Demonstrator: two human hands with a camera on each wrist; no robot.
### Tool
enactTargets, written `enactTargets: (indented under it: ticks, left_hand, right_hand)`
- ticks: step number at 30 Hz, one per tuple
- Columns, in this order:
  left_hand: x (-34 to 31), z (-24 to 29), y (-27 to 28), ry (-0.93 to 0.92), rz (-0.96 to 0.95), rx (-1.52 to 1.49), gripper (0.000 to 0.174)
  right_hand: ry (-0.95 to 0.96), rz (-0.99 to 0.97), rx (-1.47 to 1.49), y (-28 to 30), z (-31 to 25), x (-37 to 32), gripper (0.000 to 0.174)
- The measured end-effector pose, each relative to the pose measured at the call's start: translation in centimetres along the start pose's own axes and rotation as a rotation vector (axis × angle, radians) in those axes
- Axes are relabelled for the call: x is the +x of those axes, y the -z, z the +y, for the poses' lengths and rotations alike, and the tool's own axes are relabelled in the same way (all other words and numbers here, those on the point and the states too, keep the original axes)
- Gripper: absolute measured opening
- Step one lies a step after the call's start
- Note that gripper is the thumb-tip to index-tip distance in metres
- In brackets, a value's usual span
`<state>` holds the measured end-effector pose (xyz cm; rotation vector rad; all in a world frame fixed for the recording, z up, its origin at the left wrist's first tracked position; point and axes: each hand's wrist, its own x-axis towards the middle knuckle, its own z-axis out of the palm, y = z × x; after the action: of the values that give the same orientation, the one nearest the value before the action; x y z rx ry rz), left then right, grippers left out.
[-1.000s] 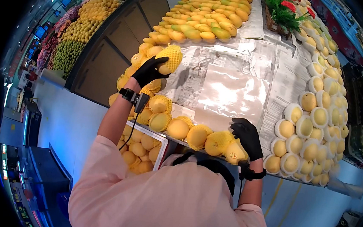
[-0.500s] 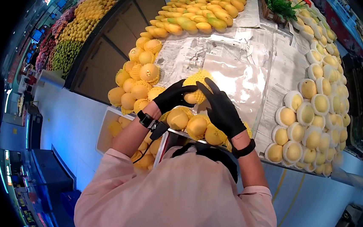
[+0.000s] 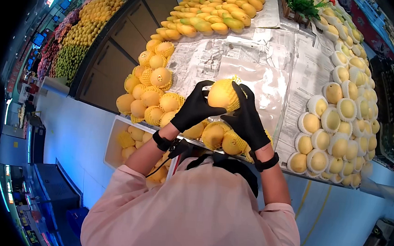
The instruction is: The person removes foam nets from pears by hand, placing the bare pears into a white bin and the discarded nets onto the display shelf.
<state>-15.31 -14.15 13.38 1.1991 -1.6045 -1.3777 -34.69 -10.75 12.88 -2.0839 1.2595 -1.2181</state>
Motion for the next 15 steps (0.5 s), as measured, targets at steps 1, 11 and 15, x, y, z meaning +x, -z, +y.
enactTargets:
  ticks: [1, 11, 15]
  left_hand:
    - [-0.3, 0.1, -0.3, -0.013, 0.017, -0.006, 0.083]
    - [-1.0, 0.0, -0.9, -0.263, 0.107, 0.128, 0.083]
    - [-1.3, -0.1, 0.4, -0.215, 0.056, -0.076, 0.075]
  right_hand:
    - [0.000, 0.009, 0.004, 0.0, 0.0, -0.1, 0.092]
    - [-0.064, 0.025, -0.061, -0.6, -0.4, -0.4, 0.079]
    - [0.044, 0.016, -0.060, -0.2, -0.3, 0.0, 0.072]
